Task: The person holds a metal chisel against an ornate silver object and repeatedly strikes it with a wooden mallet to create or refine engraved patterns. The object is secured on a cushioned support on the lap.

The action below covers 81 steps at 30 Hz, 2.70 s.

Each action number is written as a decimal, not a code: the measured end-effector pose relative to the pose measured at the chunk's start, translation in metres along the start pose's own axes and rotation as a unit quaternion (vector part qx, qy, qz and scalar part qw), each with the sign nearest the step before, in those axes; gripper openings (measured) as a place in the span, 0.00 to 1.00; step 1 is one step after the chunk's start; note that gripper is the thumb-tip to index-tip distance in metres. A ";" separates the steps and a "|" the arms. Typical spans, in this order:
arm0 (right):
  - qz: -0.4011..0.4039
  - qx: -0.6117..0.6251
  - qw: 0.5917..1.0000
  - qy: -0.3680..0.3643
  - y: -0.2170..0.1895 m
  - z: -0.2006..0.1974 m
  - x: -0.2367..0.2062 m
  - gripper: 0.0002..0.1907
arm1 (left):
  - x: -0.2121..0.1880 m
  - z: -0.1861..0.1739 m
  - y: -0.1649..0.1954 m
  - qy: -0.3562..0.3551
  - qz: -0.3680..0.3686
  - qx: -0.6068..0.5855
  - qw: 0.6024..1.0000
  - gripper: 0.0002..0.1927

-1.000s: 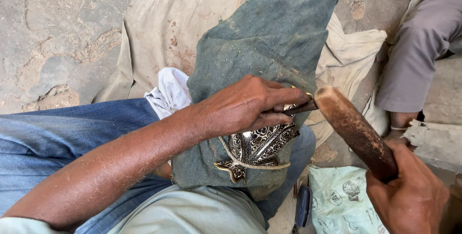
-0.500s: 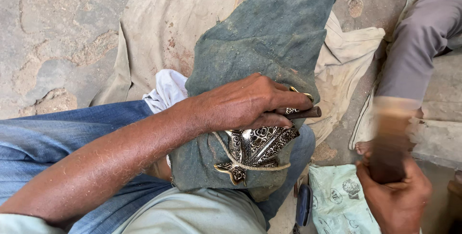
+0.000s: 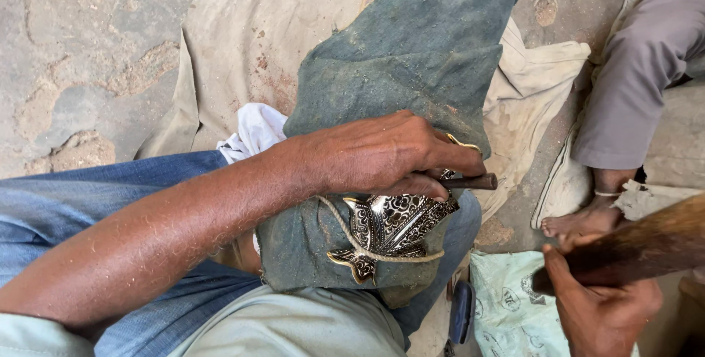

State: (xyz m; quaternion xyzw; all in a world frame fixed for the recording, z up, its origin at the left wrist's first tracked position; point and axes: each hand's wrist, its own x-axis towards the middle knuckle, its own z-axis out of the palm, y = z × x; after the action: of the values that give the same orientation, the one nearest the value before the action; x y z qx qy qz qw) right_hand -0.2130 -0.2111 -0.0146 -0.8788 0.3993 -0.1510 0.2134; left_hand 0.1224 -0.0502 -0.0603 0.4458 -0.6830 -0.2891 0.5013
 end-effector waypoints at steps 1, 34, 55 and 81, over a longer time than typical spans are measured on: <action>0.009 0.002 1.000 -0.001 -0.001 0.001 0.000 0.13 | 0.001 0.000 0.000 -0.004 -0.006 0.002 1.000 0.22; -0.063 -0.057 0.996 0.024 -0.021 0.009 -0.017 0.10 | 0.011 -0.002 0.004 -0.061 -0.018 0.040 0.997 0.22; -0.053 -0.205 0.977 0.015 -0.033 0.007 -0.026 0.15 | 0.015 0.001 0.005 -0.083 -0.030 0.067 0.994 0.23; 0.083 -0.048 0.992 -0.076 0.013 0.022 -0.022 0.20 | 0.019 0.007 0.008 -0.021 -0.028 0.051 0.998 0.23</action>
State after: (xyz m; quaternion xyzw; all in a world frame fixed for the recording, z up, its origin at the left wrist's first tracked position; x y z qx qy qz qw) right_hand -0.2257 -0.1965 -0.0419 -0.8607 0.4606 -0.0462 0.2120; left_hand 0.1109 -0.0642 -0.0478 0.4841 -0.6941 -0.2769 0.4552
